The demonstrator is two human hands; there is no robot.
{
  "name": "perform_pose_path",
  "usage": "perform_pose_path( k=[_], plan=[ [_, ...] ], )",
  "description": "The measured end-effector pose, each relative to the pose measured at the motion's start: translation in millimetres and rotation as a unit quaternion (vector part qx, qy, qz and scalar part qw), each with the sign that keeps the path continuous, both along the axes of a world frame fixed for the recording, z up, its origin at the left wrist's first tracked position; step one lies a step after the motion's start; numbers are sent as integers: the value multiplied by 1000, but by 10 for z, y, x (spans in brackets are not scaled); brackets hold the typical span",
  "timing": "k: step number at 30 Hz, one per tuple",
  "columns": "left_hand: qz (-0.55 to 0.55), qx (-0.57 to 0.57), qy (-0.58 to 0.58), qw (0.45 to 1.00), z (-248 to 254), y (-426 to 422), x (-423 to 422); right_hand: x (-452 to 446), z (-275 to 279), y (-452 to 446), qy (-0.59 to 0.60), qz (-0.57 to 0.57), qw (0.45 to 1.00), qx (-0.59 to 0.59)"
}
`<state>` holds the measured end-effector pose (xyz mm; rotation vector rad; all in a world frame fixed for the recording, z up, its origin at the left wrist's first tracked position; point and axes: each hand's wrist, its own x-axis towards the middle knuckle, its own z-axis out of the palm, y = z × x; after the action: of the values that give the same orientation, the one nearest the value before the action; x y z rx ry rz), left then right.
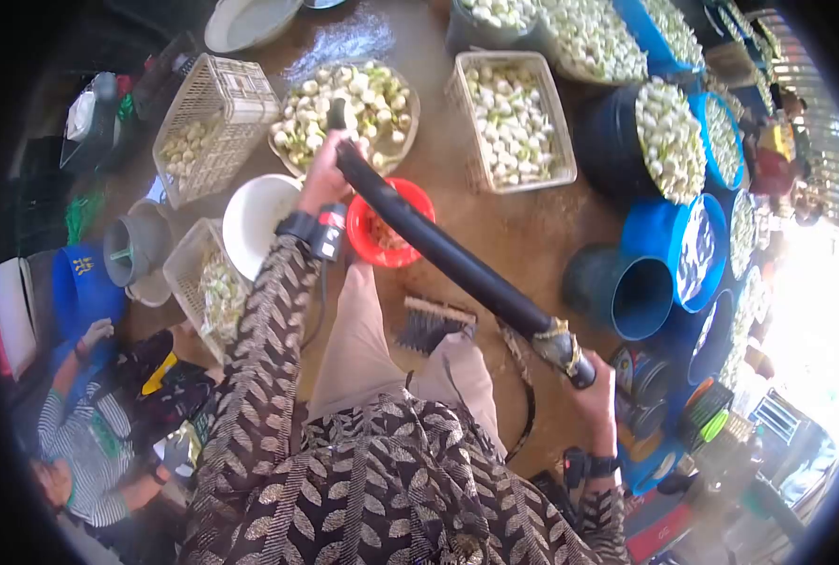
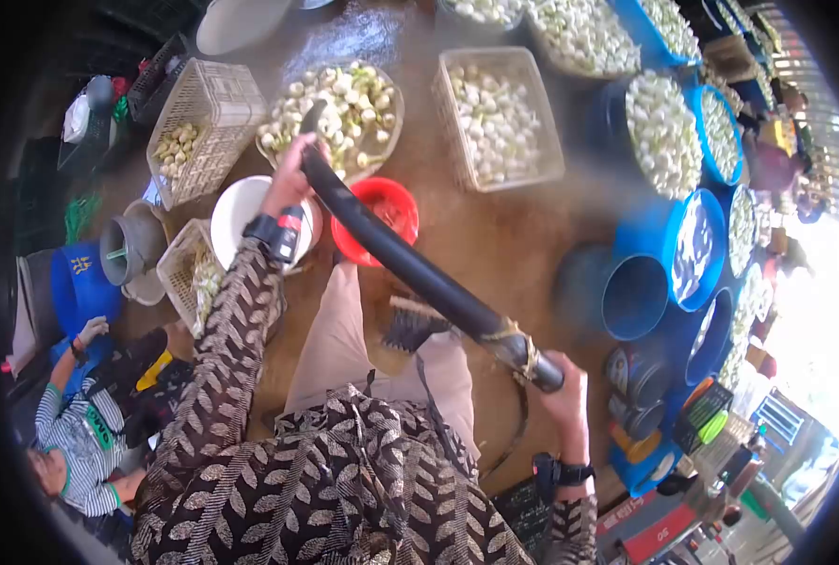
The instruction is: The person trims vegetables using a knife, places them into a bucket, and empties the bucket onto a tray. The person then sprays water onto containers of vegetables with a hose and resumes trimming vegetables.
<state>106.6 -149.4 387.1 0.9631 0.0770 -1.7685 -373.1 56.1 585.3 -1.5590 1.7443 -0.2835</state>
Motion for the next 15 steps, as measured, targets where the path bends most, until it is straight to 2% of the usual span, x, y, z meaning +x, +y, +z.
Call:
perform_pose_path(
  k=[1,4,8,9,11,13,14,15],
  plan=[
    [1,-3,-35,999,-7,118,25,-44,-98,160,-6,8,1000,-23],
    [40,79,28,996,29,195,-81,-304,-71,169,-22,28,999,-34],
    [-13,45,-24,999,359,464,-333,-550,-35,246,-29,42,997,-62],
    [-31,49,-44,997,359,474,-326,-580,-15,304,-24,28,998,-44],
    [11,46,-1,999,194,484,-292,-596,21,374,-5,30,998,-61],
    [2,-16,-21,1000,161,454,-291,-580,6,472,20,35,996,-77],
    [31,-7,-34,999,110,429,-268,-539,-21,567,43,41,995,-84],
    [6,-12,-7,1000,100,421,-195,-484,-24,657,51,42,995,-75]
  ],
)
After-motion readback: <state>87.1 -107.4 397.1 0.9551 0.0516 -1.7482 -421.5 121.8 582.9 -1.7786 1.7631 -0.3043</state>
